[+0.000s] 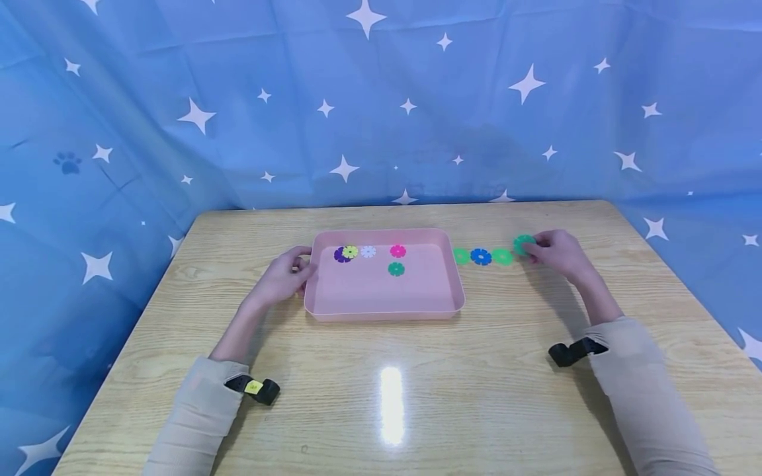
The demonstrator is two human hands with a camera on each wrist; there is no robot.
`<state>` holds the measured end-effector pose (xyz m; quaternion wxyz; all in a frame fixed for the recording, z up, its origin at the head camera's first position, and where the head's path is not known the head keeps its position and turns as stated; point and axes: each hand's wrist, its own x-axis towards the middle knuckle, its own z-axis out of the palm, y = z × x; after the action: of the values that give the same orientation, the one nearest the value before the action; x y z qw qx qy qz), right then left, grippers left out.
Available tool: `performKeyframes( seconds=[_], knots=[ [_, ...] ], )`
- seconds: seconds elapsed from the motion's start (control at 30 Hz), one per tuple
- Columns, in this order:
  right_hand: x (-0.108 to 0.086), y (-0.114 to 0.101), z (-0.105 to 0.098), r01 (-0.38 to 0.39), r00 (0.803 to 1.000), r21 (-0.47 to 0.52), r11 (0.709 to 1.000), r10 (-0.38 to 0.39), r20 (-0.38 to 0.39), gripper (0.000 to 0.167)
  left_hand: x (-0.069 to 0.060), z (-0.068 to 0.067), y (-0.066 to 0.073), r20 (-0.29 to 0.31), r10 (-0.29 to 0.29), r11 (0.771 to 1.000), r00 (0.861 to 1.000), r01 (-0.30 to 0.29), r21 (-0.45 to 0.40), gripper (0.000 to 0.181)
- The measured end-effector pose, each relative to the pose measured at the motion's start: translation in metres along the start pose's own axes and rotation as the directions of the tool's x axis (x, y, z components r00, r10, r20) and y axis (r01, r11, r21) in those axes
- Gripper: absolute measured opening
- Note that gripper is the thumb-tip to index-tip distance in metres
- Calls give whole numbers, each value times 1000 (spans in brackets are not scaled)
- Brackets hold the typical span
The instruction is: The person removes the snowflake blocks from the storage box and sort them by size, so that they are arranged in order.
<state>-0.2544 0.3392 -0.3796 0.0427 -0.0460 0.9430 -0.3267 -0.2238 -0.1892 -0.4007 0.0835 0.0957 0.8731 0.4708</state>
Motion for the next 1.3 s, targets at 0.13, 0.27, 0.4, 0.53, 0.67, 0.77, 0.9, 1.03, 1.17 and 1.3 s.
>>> performKeyframes(
  seconds=[0.13, 0.27, 0.4, 0.53, 0.67, 0.77, 0.9, 1.03, 1.17, 1.3],
  knots=[
    [2, 10, -2, -35, 999, 18, 999, 34, 37, 38, 0, 0, 1, -1, -3, 1000, 1000, 3, -3, 48],
    [4, 16, -3, -79, 994, 38, 996, 76, 79, 41, -1, 1, 1, -4, -1, 1000, 1000, 1, -2, 48],
    [6, 18, -3, -99, 992, 36, 994, 95, 88, 43, -1, 0, 1, -5, 1, 1000, 1000, -1, -2, 48],
    [8, 17, -3, -96, 993, 5, 995, 96, 70, 47, -2, 0, 1, -6, 1, 1000, 1000, -1, -6, 48],
    [8, 18, -3, -100, 993, -56, 993, 102, 51, 48, -1, 0, 1, -6, 0, 1000, 1000, 0, -6, 48],
    [9, 19, -2, -103, 994, -69, 992, 106, 40, 48, -1, 0, 1, -4, 1, 1000, 1000, -1, -5, 48],
    [8, 20, 0, -106, 994, -69, 992, 108, 20, 46, -1, 0, 1, -4, 1, 1000, 1000, -1, -1, 47],
    [7, 19, 1, -105, 994, -85, 991, 106, 7, 45, 0, 1, 1, -7, 4, 1000, 1000, -4, -9, 47],
    [5, 16, 1, -102, 995, -96, 990, 103, 3, 47, 0, 1, 0, -9, 7, 1000, 1000, -7, -21, 45],
    [3, 13, 2, -102, 995, -64, 993, 102, 0, 47, 0, 1, 0, -9, 5, 1000, 1000, -5, -23, 45]
  ],
)
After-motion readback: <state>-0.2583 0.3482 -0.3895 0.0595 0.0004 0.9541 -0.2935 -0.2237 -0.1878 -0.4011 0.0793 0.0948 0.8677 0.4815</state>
